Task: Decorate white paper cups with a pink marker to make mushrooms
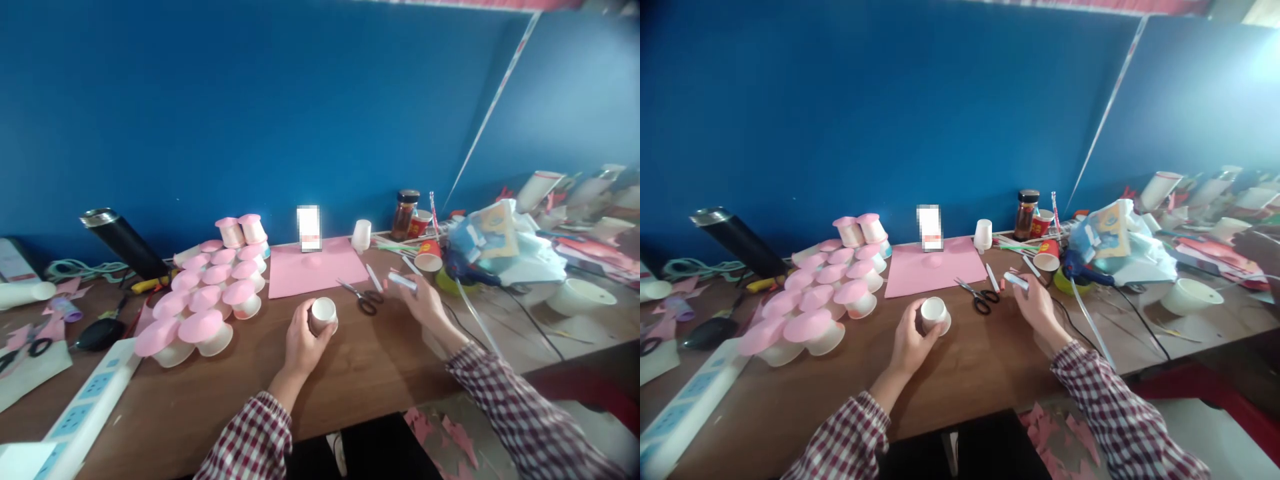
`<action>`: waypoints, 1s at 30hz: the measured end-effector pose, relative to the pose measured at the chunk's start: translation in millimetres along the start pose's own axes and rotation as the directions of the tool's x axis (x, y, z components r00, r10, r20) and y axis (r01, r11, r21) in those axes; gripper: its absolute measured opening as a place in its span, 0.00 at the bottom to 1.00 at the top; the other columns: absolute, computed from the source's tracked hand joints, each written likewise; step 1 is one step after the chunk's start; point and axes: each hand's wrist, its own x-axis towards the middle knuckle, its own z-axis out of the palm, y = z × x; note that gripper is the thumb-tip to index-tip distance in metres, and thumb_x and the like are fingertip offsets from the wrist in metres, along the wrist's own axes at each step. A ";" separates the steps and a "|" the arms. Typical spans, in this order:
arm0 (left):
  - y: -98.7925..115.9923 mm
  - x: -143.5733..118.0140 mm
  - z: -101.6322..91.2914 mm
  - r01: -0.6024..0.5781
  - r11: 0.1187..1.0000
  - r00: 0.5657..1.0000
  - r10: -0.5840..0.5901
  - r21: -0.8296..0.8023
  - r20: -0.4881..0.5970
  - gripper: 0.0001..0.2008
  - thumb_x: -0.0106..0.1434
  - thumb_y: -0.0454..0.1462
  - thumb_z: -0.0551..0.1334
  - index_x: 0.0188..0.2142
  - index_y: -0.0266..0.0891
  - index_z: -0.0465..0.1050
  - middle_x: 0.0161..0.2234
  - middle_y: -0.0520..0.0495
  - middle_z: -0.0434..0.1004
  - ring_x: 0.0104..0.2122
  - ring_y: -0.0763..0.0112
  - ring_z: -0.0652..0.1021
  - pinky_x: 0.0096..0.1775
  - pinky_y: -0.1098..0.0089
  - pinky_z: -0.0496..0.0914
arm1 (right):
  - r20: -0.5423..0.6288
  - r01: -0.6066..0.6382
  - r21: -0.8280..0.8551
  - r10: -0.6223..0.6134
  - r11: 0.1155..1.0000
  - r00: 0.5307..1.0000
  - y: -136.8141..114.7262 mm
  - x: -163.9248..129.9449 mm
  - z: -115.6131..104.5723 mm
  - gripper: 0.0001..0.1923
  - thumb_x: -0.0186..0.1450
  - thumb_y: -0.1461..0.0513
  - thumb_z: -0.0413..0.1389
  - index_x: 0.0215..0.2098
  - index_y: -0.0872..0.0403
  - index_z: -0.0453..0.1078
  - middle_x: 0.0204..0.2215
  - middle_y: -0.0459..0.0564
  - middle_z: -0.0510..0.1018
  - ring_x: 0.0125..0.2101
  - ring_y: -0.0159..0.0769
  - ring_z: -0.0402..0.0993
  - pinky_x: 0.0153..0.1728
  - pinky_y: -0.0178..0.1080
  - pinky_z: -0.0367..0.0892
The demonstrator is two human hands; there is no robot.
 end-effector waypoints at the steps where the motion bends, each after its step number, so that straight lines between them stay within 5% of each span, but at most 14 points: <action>1: -0.5 -0.1 0.2 -0.019 1.000 1.000 0.019 0.013 -0.008 0.25 0.55 0.43 0.65 0.50 0.37 0.62 0.46 0.39 0.72 0.46 0.59 0.74 0.47 0.59 0.70 | -0.001 -0.007 -0.077 0.007 0.997 1.000 6.9 5.3 1.3 0.20 0.62 0.56 0.50 0.47 0.58 0.71 0.37 0.58 0.79 0.36 0.45 0.74 0.36 0.42 0.67; 5: -2.1 -0.5 1.1 -0.056 0.997 0.998 0.057 0.047 -0.026 0.25 0.57 0.42 0.63 0.52 0.35 0.61 0.47 0.36 0.72 0.48 0.58 0.74 0.49 0.57 0.70 | 0.018 -0.067 -0.173 0.071 0.983 0.997 25.4 18.1 8.1 0.21 0.63 0.52 0.50 0.47 0.55 0.74 0.41 0.58 0.79 0.40 0.47 0.74 0.39 0.42 0.67; 10: -3.8 -0.7 1.6 -0.061 0.997 0.998 0.062 0.036 -0.028 0.27 0.58 0.40 0.62 0.55 0.34 0.59 0.51 0.35 0.70 0.51 0.57 0.73 0.51 0.58 0.69 | 0.019 -0.136 -0.207 0.143 0.969 0.990 30.5 21.2 15.5 0.25 0.64 0.54 0.50 0.57 0.55 0.67 0.47 0.58 0.77 0.42 0.47 0.75 0.40 0.41 0.67; 16: -5.7 -0.8 1.5 -0.046 0.999 0.999 0.046 0.015 -0.012 0.26 0.58 0.39 0.61 0.54 0.35 0.59 0.50 0.36 0.70 0.50 0.58 0.73 0.51 0.57 0.69 | 0.026 -0.113 -0.342 0.129 0.933 0.991 23.5 20.5 18.0 0.21 0.68 0.54 0.45 0.53 0.53 0.70 0.43 0.57 0.79 0.45 0.49 0.73 0.43 0.43 0.65; 21: -3.2 0.9 -0.5 -0.040 0.999 0.999 0.040 -0.001 -0.008 0.25 0.58 0.39 0.61 0.54 0.36 0.59 0.49 0.36 0.70 0.50 0.57 0.73 0.51 0.55 0.69 | 0.006 0.002 -0.424 0.001 0.906 1.000 21.5 17.0 21.0 0.26 0.63 0.54 0.53 0.55 0.59 0.66 0.48 0.62 0.75 0.47 0.51 0.70 0.45 0.46 0.64; 26: -2.7 1.4 -0.7 0.019 0.999 1.000 -0.019 -0.032 -0.002 0.29 0.57 0.40 0.62 0.56 0.34 0.56 0.51 0.33 0.69 0.52 0.56 0.72 0.52 0.55 0.68 | -0.117 0.173 -0.315 -0.219 0.933 0.969 -13.5 20.8 24.2 0.24 0.63 0.56 0.52 0.55 0.56 0.64 0.50 0.59 0.72 0.49 0.51 0.66 0.49 0.50 0.61; 30: -4.3 0.7 -0.1 0.135 0.987 0.990 -0.132 -0.091 0.046 0.35 0.54 0.40 0.65 0.58 0.35 0.55 0.54 0.34 0.67 0.54 0.54 0.71 0.53 0.54 0.67 | 0.107 0.351 -0.141 -0.338 0.926 0.935 -65.6 39.3 42.7 0.18 0.64 0.58 0.51 0.50 0.55 0.69 0.48 0.57 0.73 0.48 0.47 0.67 0.50 0.46 0.61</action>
